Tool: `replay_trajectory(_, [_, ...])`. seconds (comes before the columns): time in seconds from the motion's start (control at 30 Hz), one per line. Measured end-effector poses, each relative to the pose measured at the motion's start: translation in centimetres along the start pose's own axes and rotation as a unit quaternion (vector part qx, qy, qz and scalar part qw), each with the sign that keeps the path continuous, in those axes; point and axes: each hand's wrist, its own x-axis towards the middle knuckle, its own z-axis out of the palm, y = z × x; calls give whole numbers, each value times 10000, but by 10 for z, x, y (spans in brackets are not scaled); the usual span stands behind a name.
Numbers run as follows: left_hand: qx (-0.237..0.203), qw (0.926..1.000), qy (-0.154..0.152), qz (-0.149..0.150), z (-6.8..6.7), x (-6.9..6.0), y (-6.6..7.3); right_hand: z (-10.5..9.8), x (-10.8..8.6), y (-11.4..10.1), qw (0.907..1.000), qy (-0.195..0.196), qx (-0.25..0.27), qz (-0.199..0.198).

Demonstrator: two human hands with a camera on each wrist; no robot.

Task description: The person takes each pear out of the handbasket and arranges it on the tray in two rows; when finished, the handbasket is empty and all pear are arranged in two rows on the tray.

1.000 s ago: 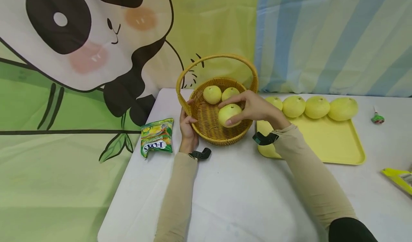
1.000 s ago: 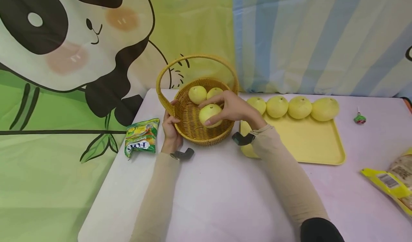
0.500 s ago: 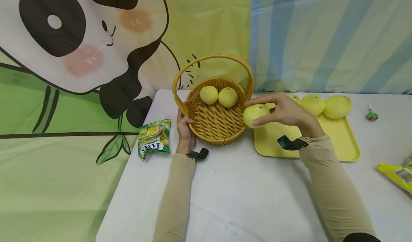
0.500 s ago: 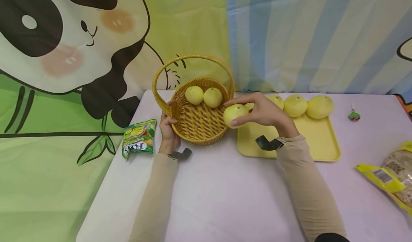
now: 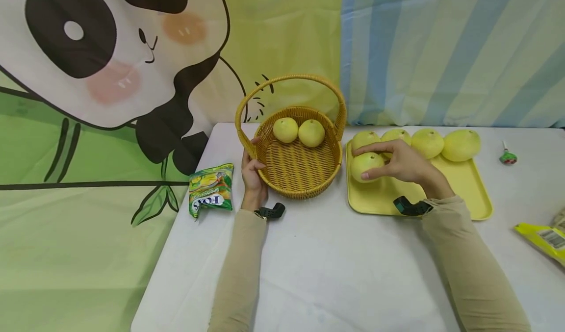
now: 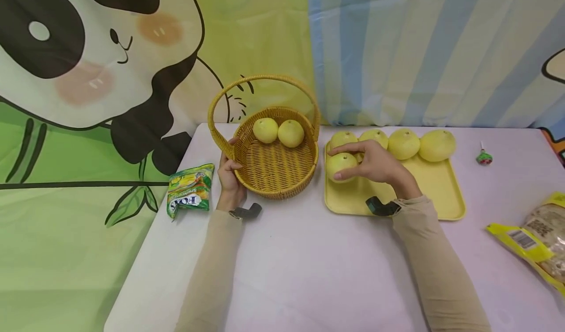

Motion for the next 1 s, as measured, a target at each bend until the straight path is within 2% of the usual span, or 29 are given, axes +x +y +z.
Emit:
replay_trajectory(0.27, [1,10000,4,68,2,0,2,9,0,21,9999,-111,108,-59])
replay_trajectory(0.37, [1,10000,-7,58,1,0,1,10,0,23,9999,-65,81,97])
replay_trajectory(0.6, [57,10000,-18,55,1,-1,1,14,-2,19,9996,34,-210,182])
replay_trajectory(1.0, [99,9999,-80,52,1,-2,1,18,-4,11,9957,-30,-854,-343])
